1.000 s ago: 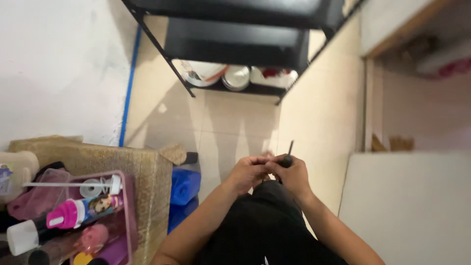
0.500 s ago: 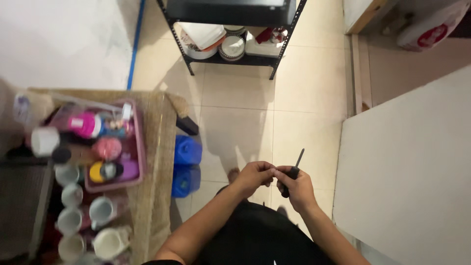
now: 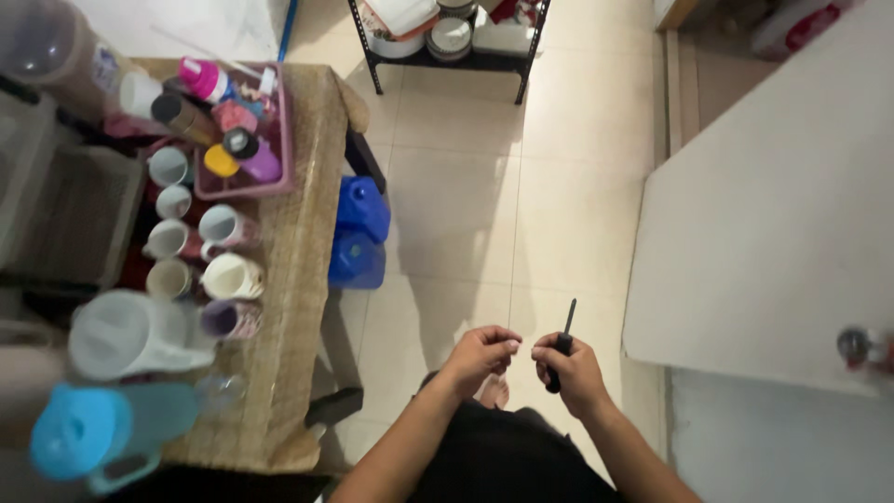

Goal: The person assembles a black metal shelving unit by inserting bolts and tightening them with a screwdriver. They repeatedly align the shelf panels and secure fasteners along the frame edges.

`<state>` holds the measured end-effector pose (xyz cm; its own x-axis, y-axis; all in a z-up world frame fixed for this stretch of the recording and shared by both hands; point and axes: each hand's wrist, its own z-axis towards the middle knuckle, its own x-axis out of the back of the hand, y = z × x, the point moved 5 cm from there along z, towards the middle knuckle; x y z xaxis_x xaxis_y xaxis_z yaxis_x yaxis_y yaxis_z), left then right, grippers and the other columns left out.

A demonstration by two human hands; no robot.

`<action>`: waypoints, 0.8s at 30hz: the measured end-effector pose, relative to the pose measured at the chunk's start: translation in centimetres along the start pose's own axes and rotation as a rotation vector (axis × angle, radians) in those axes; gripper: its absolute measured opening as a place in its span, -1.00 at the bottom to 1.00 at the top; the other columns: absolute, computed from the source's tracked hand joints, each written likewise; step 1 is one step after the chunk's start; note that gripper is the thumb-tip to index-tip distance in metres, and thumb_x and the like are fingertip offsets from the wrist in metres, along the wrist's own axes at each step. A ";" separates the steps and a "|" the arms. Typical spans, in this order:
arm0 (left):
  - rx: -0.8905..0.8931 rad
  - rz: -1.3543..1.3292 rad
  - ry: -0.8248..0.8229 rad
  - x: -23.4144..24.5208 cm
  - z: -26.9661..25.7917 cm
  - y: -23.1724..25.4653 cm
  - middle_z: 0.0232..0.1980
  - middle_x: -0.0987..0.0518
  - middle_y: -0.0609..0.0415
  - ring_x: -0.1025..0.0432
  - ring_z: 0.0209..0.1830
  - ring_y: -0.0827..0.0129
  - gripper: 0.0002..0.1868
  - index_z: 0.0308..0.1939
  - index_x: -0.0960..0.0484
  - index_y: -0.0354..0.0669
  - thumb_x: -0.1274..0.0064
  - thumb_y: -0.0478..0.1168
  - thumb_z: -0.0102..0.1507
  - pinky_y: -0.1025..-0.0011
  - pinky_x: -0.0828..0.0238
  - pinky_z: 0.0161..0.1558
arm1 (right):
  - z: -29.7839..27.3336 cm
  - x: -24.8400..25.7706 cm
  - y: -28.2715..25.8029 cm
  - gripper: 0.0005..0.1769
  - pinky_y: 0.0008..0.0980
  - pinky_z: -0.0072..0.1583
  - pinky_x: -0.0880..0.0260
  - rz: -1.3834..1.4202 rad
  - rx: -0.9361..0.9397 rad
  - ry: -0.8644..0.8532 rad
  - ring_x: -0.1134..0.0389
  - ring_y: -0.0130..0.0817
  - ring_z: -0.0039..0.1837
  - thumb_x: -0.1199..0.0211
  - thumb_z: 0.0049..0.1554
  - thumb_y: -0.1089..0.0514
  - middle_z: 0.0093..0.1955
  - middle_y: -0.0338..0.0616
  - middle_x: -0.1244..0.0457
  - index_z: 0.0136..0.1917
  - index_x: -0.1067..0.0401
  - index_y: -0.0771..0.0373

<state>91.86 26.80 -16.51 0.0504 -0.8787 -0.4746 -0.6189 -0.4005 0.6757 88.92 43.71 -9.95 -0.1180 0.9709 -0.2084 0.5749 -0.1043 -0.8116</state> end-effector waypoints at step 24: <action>-0.616 -0.302 0.410 6.0 -37.8 -23.0 -0.23 -0.69 -0.09 -0.58 -0.41 0.36 -0.82 -0.10 -0.51 -0.33 -0.05 -0.24 0.38 0.45 -0.51 -0.41 | -32.5 -9.5 21.4 -0.78 -0.51 -0.37 -0.15 -0.245 0.058 0.114 -0.20 -0.54 -0.41 -0.31 0.16 0.23 -0.42 -0.21 -0.25 0.07 -0.55 0.37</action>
<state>136.04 20.95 -13.56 0.5051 -0.6872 -0.5222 0.0056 -0.6024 0.7982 128.65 39.24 -7.60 -0.1541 0.9863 0.0585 0.4923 0.1280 -0.8610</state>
